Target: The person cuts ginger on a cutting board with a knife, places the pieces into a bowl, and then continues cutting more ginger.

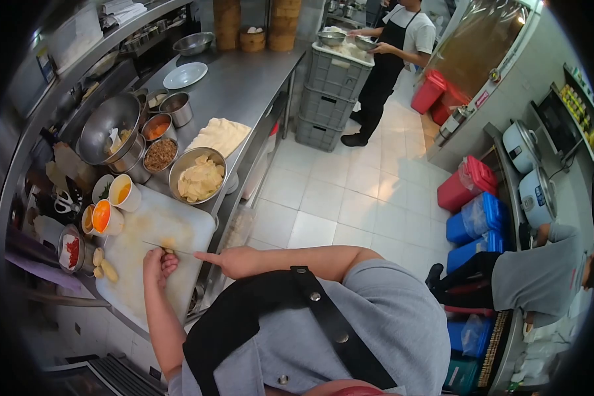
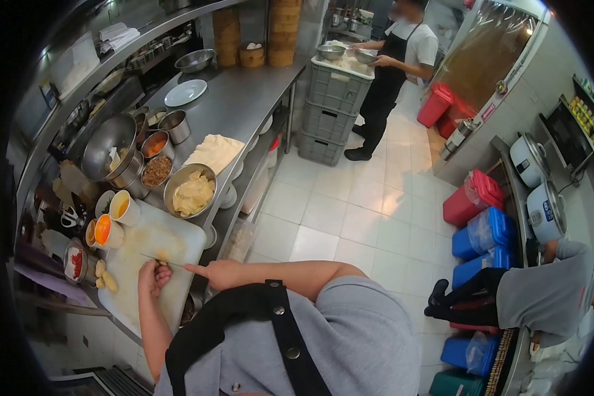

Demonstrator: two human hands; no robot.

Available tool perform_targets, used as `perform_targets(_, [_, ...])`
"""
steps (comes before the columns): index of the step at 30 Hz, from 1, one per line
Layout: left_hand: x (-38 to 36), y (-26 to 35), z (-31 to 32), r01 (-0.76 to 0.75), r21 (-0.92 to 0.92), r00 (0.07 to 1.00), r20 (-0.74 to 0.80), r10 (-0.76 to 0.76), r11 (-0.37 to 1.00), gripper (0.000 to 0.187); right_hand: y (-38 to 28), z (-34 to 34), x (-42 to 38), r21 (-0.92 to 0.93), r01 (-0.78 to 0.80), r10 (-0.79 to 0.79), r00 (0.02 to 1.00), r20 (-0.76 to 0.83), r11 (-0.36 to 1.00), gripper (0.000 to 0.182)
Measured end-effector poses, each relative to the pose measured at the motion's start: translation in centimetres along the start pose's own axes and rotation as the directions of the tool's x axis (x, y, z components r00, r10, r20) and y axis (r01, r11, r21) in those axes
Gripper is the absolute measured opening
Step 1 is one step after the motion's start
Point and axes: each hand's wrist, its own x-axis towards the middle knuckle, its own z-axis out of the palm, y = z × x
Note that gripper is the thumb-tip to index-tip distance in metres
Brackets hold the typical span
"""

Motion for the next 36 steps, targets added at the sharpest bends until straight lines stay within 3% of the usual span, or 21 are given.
perform_targets(36, [0.0,0.1,-0.2,0.013,-0.001,0.999,0.037,-0.013,1.0,0.023,-0.8,0.1,0.1,-0.082,-0.04,0.045,0.997,0.055,0.996,0.085])
